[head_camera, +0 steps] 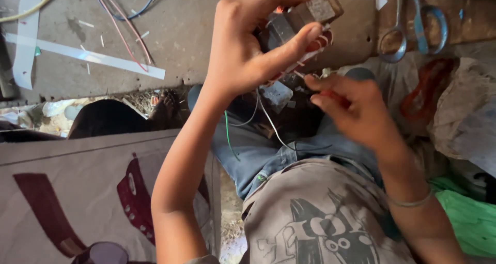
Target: Replacing wires and components inside multiple electric motor stators.
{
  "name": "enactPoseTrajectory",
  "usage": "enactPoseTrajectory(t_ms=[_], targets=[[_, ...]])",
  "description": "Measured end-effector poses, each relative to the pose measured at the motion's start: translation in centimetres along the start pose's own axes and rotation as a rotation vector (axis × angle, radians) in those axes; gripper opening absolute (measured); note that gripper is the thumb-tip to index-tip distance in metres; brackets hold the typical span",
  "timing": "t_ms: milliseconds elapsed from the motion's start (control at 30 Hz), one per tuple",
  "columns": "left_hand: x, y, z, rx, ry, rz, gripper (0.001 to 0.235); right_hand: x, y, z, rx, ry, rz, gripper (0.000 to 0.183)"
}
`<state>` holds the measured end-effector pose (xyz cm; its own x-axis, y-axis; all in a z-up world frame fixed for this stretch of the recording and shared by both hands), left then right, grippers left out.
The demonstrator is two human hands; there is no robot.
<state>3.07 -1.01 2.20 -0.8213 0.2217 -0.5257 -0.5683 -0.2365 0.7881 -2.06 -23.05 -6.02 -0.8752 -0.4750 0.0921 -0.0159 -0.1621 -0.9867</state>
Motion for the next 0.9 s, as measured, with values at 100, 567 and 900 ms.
enactPoseTrajectory(t_ms=[100,567,900], targets=[[0.0,0.2,-0.1,-0.046,-0.031,0.001,0.032,0.6,-1.6,-1.8,0.381,0.101,0.144,0.03],[0.2,-0.8,-0.2,-0.055,-0.004,0.024,0.034,0.1,-2.6,-4.9,0.807,0.294,0.317,0.038],[0.2,-0.5,-0.3,0.01,0.085,0.235,0.035,-2.1,-1.2,-5.8,0.709,0.14,0.202,0.028]])
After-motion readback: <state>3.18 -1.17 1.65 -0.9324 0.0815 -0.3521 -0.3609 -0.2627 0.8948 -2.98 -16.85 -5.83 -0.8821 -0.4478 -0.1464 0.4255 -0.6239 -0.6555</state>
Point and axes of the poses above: each hand's wrist, its own x-axis away from the middle knuckle, its own z-axis out of the back of the hand, y = z × x, the point moved 4 cm from there along -x, towards the middle knuckle, and after that the axes turned 1 degree about -z, right-handed, at the moved point
